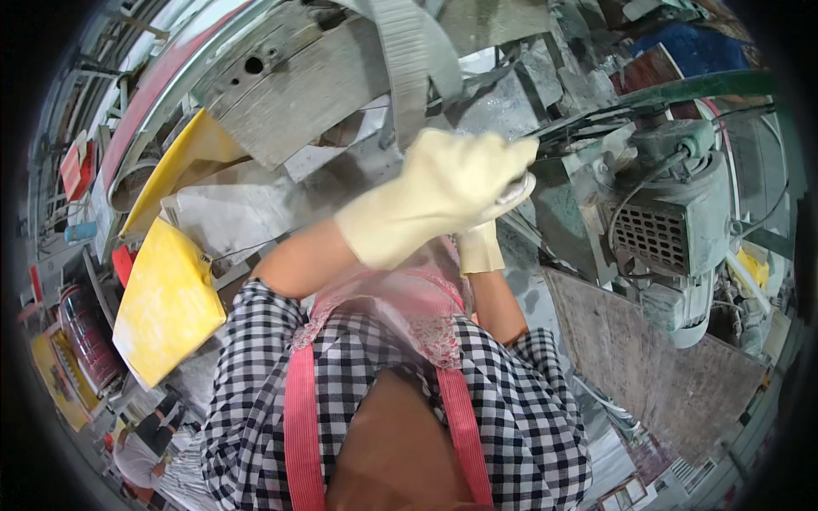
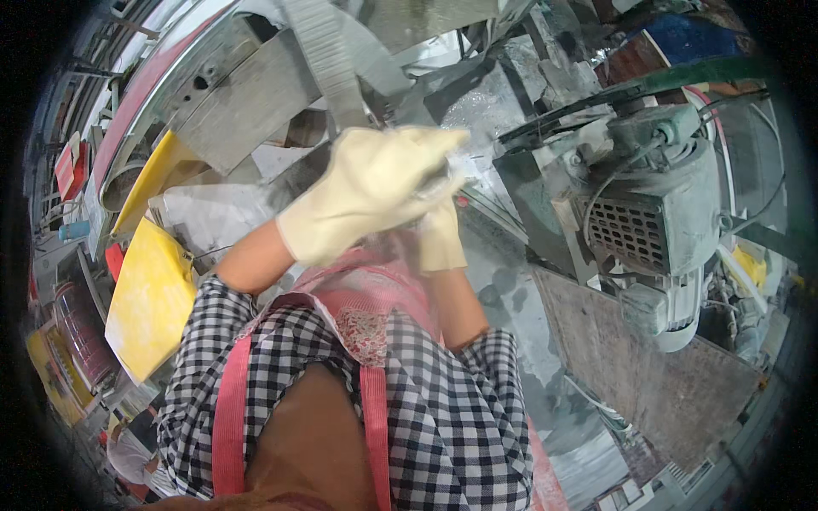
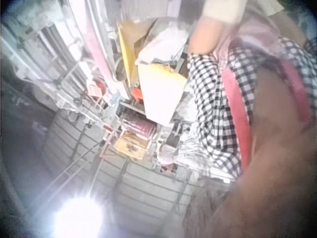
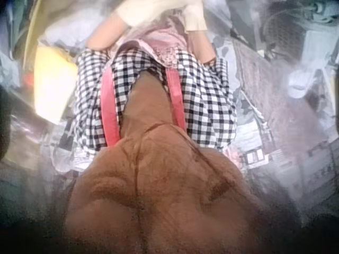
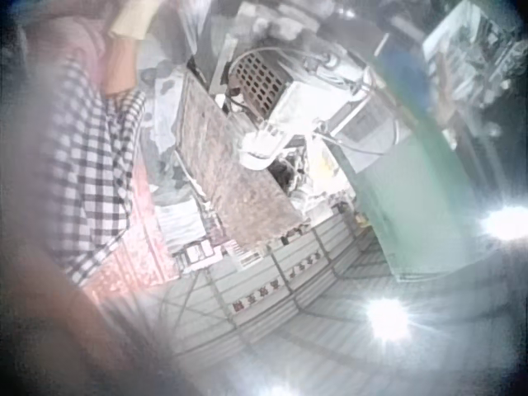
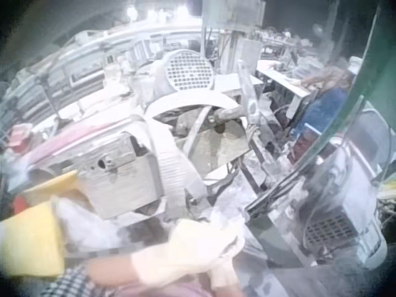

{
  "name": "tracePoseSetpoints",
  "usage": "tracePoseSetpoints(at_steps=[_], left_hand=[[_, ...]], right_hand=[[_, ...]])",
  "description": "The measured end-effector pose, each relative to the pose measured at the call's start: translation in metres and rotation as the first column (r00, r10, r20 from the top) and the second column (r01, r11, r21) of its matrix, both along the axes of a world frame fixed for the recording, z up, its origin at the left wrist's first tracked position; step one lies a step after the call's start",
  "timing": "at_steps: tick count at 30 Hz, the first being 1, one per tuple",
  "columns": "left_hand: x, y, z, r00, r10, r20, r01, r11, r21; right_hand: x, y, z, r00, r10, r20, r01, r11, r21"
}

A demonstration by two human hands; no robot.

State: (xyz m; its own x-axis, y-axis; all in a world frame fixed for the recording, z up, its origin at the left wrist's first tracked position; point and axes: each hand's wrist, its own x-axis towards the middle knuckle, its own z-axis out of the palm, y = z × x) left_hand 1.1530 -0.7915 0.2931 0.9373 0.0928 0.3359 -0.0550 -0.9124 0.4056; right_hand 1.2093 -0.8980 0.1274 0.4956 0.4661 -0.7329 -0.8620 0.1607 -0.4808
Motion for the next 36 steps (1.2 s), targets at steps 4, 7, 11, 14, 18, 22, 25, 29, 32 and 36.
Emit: tracePoseSetpoints(at_steps=[4, 7, 11, 14, 18, 22, 25, 29, 32, 36], left_hand=[[-0.016, 0.009, 0.047, 0.957, 0.177, 0.229, -0.089, 0.932, -0.351], [-0.042, 0.014, 0.064, 0.915, 0.191, 0.355, -0.018, 0.899, -0.437], [-0.083, 0.01, 0.069, 0.846, 0.229, 0.481, 0.014, 0.893, -0.449], [-0.116, 0.01, 0.072, 0.879, 0.338, 0.337, -0.083, 0.804, -0.589], [-0.151, 0.014, 0.085, 0.938, 0.324, 0.122, -0.199, 0.793, -0.576], [-0.162, 0.01, 0.088, 0.936, 0.35, -0.044, -0.324, 0.804, -0.499], [-0.167, 0.005, 0.089, 0.943, 0.325, -0.064, -0.308, 0.786, -0.536], [-0.176, 0.003, 0.09, 0.925, 0.377, -0.053, -0.343, 0.764, -0.546], [-0.184, 0.003, 0.094, 0.918, 0.382, -0.107, -0.376, 0.755, -0.537], [-0.187, -0.001, 0.094, 0.905, 0.415, -0.09, -0.396, 0.746, -0.536]], right_hand=[[0.01, -0.021, -0.053, 0.949, 0.199, 0.246, -0.167, 0.975, -0.146], [0.001, -0.004, -0.092, 0.909, 0.248, 0.336, -0.205, 0.966, -0.159], [-0.01, 0.035, -0.123, 0.873, 0.295, 0.388, -0.25, 0.955, -0.163], [-0.016, 0.033, -0.126, 0.854, 0.34, 0.394, -0.289, 0.939, -0.184], [-0.013, -0.002, -0.115, 0.838, 0.418, 0.351, -0.364, 0.907, -0.211], [-0.003, -0.01, -0.114, 0.815, 0.456, 0.359, -0.396, 0.889, -0.231], [-0.011, -0.004, -0.123, 0.817, 0.458, 0.352, -0.4, 0.888, -0.226], [-0.033, -0.014, -0.132, 0.836, 0.452, 0.313, -0.393, 0.889, -0.233], [-0.026, -0.023, -0.127, 0.806, 0.502, 0.313, -0.439, 0.862, -0.251], [-0.002, -0.019, -0.119, 0.753, 0.569, 0.331, -0.504, 0.822, -0.266]])
